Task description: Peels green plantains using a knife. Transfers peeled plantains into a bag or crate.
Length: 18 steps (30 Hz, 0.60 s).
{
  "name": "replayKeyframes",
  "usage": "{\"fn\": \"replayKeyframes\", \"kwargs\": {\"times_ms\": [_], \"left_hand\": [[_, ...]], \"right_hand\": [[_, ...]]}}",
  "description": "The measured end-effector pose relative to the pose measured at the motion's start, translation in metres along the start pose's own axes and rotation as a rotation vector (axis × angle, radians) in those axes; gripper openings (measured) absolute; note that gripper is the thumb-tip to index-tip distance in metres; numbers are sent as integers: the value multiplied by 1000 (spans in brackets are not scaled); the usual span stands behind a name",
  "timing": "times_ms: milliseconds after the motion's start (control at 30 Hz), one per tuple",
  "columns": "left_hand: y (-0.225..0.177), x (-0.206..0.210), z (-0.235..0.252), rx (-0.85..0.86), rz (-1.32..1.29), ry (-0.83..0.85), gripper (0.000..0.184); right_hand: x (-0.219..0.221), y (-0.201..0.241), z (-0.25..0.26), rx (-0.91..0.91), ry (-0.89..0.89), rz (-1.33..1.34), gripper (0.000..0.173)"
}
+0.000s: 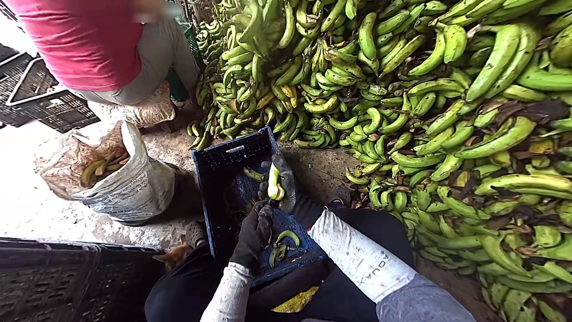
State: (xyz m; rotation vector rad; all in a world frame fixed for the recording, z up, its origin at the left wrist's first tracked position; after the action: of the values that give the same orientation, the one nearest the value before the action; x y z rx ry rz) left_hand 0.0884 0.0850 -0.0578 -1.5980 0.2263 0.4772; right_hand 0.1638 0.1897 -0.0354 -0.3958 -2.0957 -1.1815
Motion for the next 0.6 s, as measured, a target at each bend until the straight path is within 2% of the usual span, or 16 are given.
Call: {"fn": "replayKeyframes", "kwargs": {"times_ms": [67,100,200,267,333,400,500,600], "left_hand": [[4,-1,-2,-35,20,2,48],[4,0,-3,-44,21,7,49],[0,3,-6,-17,29,17,51],[-2,7,-6,15,53,24,55],[0,8,-6,43,103,21,56],[2,7,-5,62,170,17,55],[8,2,-1,55,259,-8,57],[18,-3,4,24,297,0,59]], "right_hand": [[-7,-4,3,38,-1,-39,55],[-9,1,5,-14,26,-92,55],[-12,27,5,-341,127,-263,57],[-12,36,0,-459,114,-308,52],[-18,32,-1,-406,24,-235,46],[-24,18,3,-271,-9,-107,45],[-23,-8,8,-69,18,120,57],[-16,-19,-1,-37,67,166,61]]}}
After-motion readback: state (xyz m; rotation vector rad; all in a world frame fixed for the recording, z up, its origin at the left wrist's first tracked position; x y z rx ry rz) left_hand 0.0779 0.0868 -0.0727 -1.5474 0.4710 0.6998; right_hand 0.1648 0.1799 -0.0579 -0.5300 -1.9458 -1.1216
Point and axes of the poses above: each hand's wrist, its own z-axis towards the middle knuckle, its own x-axis out of the palm, y = z × x, the point moved 8 cm from there along z, towards the middle knuckle, and after that the axes turned 13 degrees about z, right-handed, at the moved point
